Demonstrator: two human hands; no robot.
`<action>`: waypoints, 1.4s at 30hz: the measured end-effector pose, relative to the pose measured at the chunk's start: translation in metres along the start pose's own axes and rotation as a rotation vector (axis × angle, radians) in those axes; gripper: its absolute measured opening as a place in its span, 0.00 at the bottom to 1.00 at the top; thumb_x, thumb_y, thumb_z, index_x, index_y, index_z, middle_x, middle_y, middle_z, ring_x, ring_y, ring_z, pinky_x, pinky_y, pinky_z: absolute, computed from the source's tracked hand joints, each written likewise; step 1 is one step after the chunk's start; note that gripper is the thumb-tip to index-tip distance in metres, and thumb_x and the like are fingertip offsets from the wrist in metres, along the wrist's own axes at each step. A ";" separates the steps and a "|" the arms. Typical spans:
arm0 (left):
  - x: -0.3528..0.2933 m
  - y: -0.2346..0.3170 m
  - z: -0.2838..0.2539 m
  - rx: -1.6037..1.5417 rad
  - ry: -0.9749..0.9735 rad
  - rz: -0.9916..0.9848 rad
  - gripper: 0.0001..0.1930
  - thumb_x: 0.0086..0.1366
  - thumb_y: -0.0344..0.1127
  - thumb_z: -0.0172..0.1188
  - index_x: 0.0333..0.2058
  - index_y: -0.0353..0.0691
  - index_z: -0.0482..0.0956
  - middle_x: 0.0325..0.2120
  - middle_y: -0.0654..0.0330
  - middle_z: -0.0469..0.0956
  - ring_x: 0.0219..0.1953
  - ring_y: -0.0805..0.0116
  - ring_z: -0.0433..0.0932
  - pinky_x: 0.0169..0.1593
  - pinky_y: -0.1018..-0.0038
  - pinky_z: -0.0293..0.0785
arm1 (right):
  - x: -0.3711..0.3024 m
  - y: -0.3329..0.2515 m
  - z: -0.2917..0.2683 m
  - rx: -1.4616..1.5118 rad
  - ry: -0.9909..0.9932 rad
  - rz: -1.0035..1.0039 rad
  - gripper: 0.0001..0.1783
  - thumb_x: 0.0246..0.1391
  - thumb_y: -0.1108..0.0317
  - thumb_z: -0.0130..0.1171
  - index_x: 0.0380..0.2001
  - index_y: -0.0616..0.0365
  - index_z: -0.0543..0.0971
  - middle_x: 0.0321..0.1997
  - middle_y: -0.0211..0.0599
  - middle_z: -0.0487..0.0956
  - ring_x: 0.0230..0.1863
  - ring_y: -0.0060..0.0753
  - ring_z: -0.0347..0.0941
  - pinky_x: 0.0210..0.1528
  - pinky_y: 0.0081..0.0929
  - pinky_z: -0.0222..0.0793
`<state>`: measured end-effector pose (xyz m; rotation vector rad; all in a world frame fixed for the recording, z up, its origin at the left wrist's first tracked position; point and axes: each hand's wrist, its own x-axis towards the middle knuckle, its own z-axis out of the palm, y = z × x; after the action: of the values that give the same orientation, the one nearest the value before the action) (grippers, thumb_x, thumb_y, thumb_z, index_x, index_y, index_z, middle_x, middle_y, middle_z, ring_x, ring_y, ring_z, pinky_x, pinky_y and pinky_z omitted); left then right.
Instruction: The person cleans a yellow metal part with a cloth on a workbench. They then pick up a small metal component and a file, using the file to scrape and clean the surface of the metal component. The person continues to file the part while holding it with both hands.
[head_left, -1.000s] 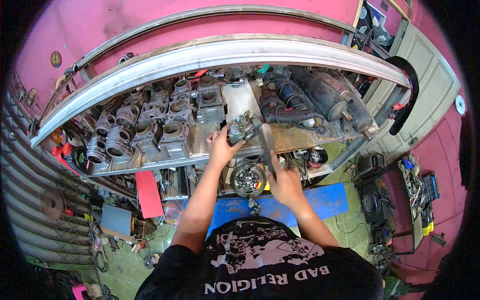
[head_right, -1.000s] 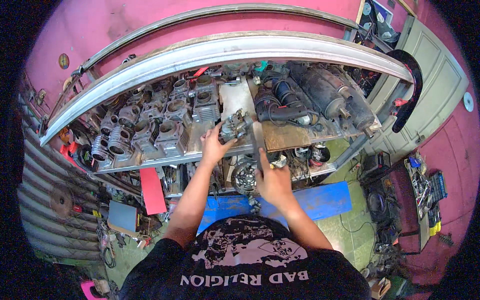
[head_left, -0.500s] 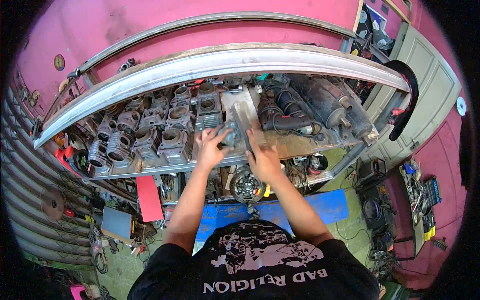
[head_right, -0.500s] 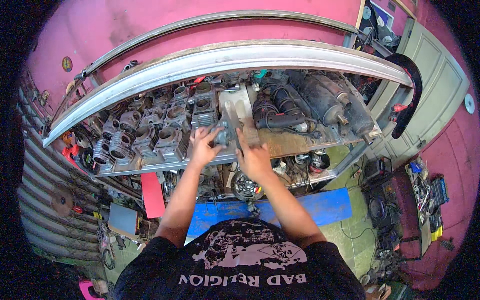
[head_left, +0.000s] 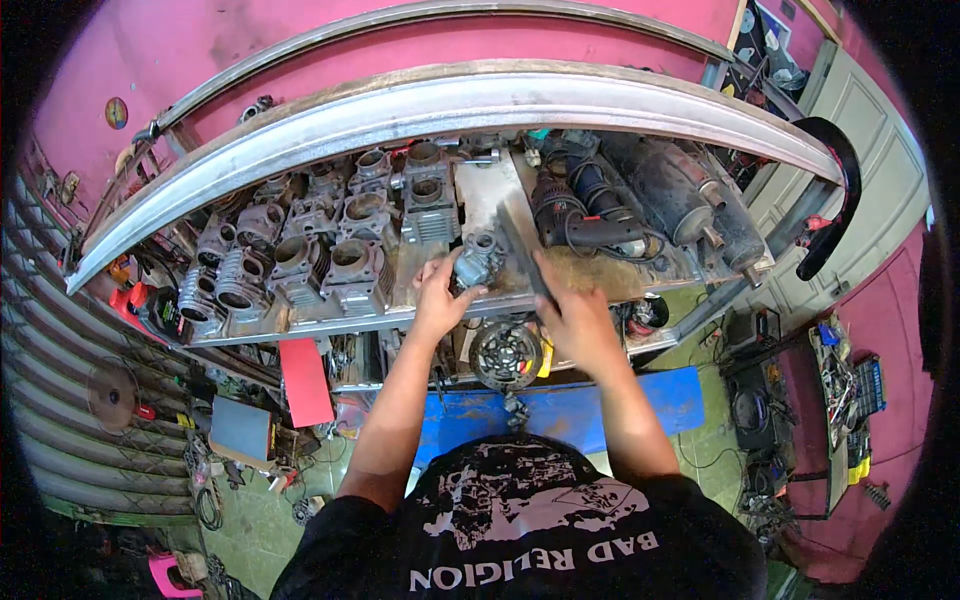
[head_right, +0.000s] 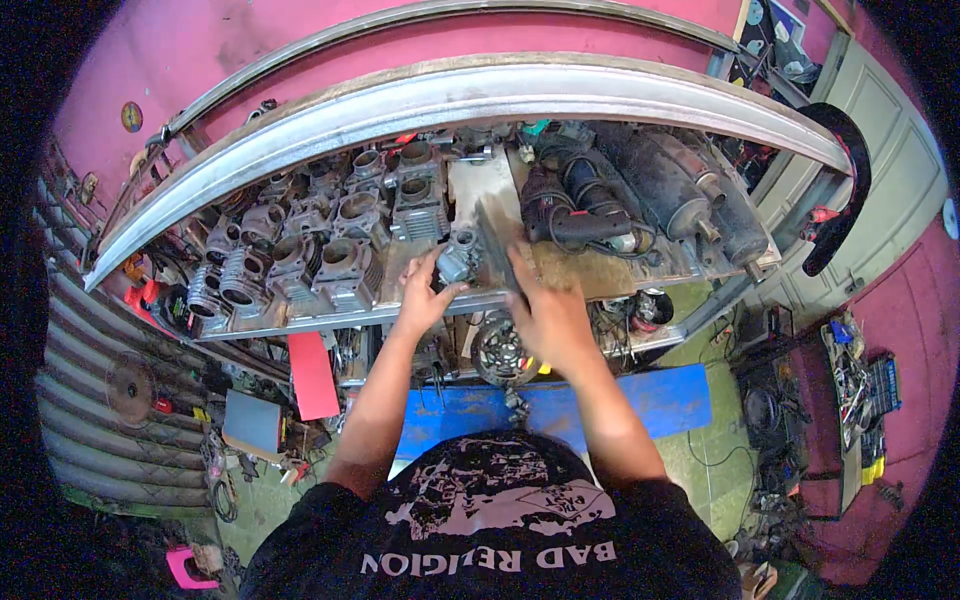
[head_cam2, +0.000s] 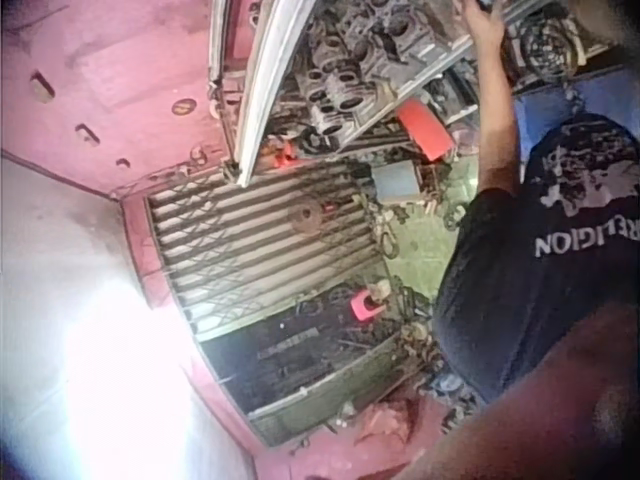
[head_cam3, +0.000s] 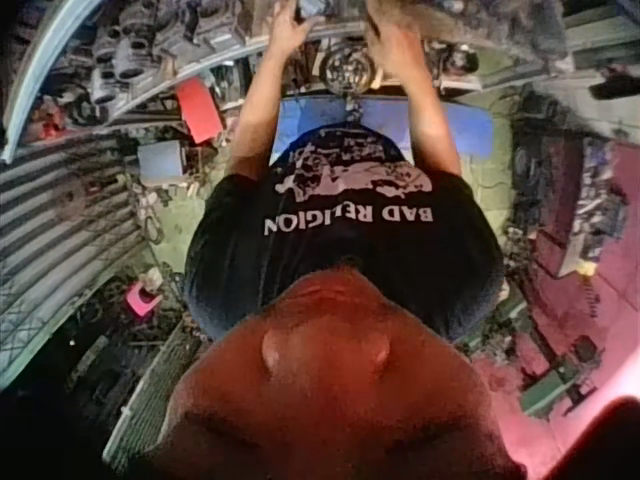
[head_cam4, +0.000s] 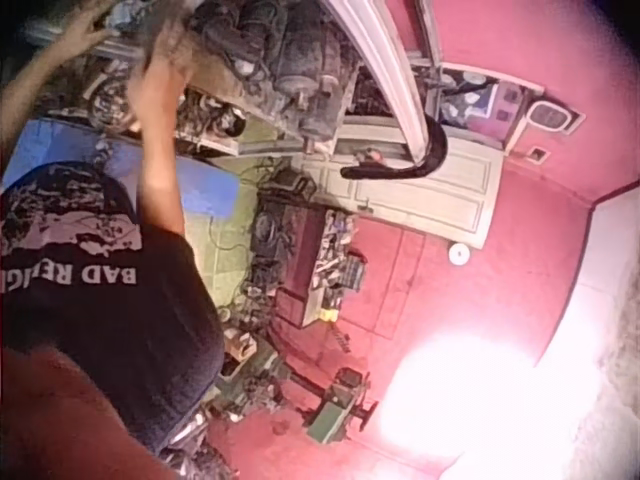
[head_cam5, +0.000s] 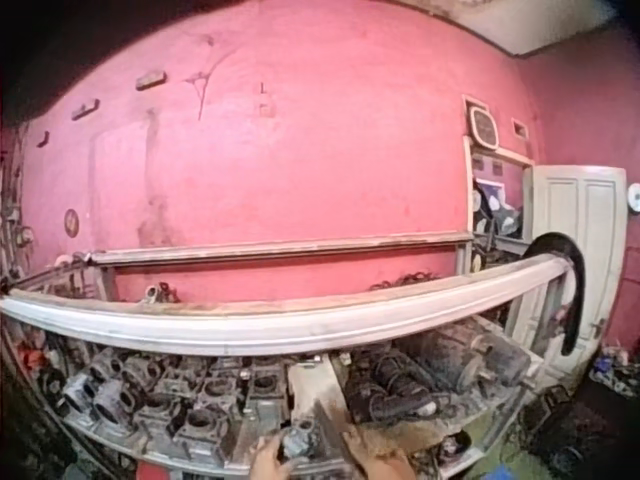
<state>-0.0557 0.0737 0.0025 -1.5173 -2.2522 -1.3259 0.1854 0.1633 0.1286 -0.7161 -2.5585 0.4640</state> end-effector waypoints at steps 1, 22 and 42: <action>0.002 0.001 -0.001 -0.019 -0.009 0.020 0.44 0.48 0.54 0.78 0.63 0.46 0.73 0.48 0.51 0.80 0.56 0.49 0.72 0.63 0.52 0.57 | 0.017 -0.005 -0.012 0.033 -0.139 0.119 0.35 0.66 0.59 0.55 0.74 0.45 0.62 0.46 0.55 0.84 0.52 0.58 0.80 0.62 0.48 0.64; 0.014 0.015 0.018 0.042 0.021 -0.129 0.43 0.40 0.48 0.75 0.59 0.48 0.75 0.47 0.47 0.79 0.56 0.46 0.73 0.64 0.47 0.58 | 0.081 0.012 -0.011 0.004 -0.278 0.118 0.32 0.65 0.53 0.52 0.71 0.44 0.68 0.55 0.58 0.80 0.55 0.61 0.77 0.58 0.50 0.72; 0.017 0.009 0.007 -0.103 0.047 -0.161 0.41 0.46 0.57 0.77 0.58 0.44 0.78 0.47 0.49 0.80 0.56 0.50 0.74 0.66 0.50 0.54 | 0.054 -0.026 -0.049 -0.197 -0.289 -0.041 0.34 0.60 0.57 0.57 0.70 0.42 0.69 0.46 0.56 0.84 0.47 0.56 0.82 0.53 0.46 0.72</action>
<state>-0.0544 0.0913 0.0123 -1.3431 -2.3533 -1.5254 0.1581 0.1820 0.1984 -0.7057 -2.9157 0.3246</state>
